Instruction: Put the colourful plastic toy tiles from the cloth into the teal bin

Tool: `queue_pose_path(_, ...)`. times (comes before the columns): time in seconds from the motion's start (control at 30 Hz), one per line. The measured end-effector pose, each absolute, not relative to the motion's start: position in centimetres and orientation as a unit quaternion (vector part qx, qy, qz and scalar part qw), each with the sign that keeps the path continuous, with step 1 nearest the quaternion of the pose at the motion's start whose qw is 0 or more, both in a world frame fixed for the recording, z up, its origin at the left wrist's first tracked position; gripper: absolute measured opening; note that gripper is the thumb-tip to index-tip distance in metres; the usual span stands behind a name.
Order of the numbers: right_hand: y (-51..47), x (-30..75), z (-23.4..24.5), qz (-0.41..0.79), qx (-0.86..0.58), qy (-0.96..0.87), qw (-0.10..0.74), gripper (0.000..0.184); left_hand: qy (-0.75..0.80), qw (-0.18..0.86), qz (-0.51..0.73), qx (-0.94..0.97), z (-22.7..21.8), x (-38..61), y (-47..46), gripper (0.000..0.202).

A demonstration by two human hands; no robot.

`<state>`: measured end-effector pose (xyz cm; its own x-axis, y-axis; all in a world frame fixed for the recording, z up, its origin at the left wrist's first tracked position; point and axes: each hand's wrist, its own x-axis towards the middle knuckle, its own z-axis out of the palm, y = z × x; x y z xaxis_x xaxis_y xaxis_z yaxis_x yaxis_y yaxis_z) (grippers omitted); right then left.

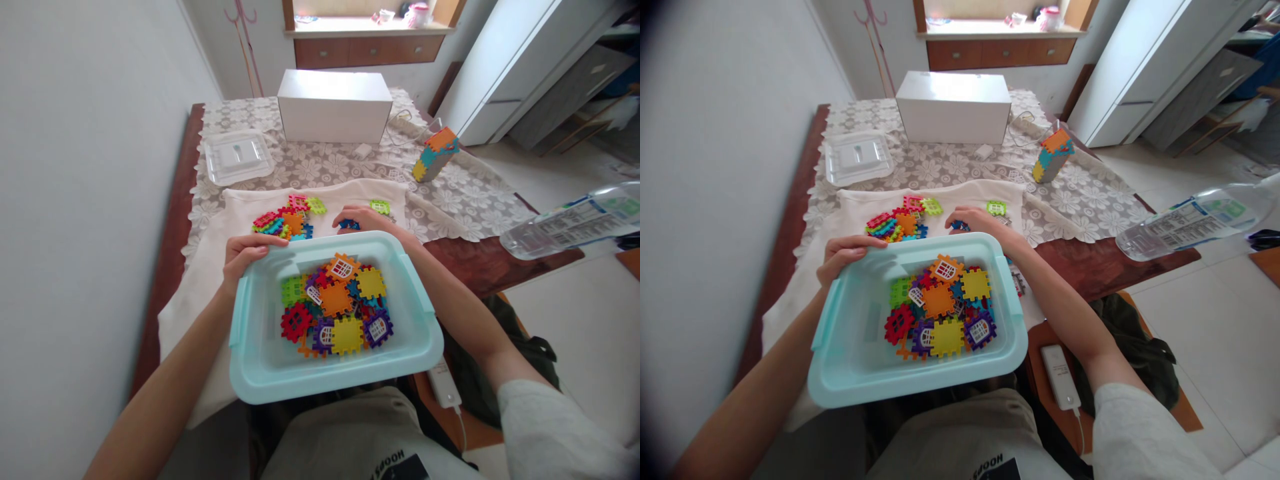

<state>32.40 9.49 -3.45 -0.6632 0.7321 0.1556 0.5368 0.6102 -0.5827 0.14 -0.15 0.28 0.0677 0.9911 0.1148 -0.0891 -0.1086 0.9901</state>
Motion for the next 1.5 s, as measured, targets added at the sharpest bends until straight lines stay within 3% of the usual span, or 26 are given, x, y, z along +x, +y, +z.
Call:
queue_pose_path(0.17,10.2,33.6,-4.3,0.152,-0.418,-0.874,0.193,0.031,0.436,0.503,0.53,0.525,0.2,0.2,-0.2,0.023)
queue_pose_path(0.37,10.6,34.0,-4.5,0.163,-0.461,-0.855,0.175,0.038,0.429,0.51,0.536,0.518,0.2,0.2,-0.1,0.021)
queue_pose_path(0.67,11.2,33.5,-5.1,0.251,-0.378,-0.865,0.214,0.025,0.427,0.524,0.537,0.505,0.4,0.5,-0.3,0.024)
queue_pose_path(0.93,10.7,32.9,-5.8,0.174,-0.413,-0.871,0.202,0.04,0.413,0.533,0.54,0.504,0.5,0.7,-0.3,0.023)
queue_pose_path(1.07,10.5,32.4,-5.8,0.211,-0.418,-0.846,0.257,0.046,0.418,0.537,0.538,0.497,0.8,0.7,-0.3,0.023)
queue_pose_path(1.23,9.9,32.2,-5.0,0.29,-0.369,-0.838,0.279,0.026,0.425,0.544,0.533,0.489,1.1,0.9,-0.4,0.023)
queue_pose_path(1.4,9.6,32.8,-4.5,0.355,-0.34,-0.834,0.251,0.025,0.425,0.537,0.534,0.496,1.0,0.8,-0.3,0.023)
queue_pose_path(1.5,9.8,32.7,-4.4,0.395,-0.347,-0.793,0.309,0.024,0.423,0.534,0.535,0.501,0.7,0.6,-0.2,0.023)
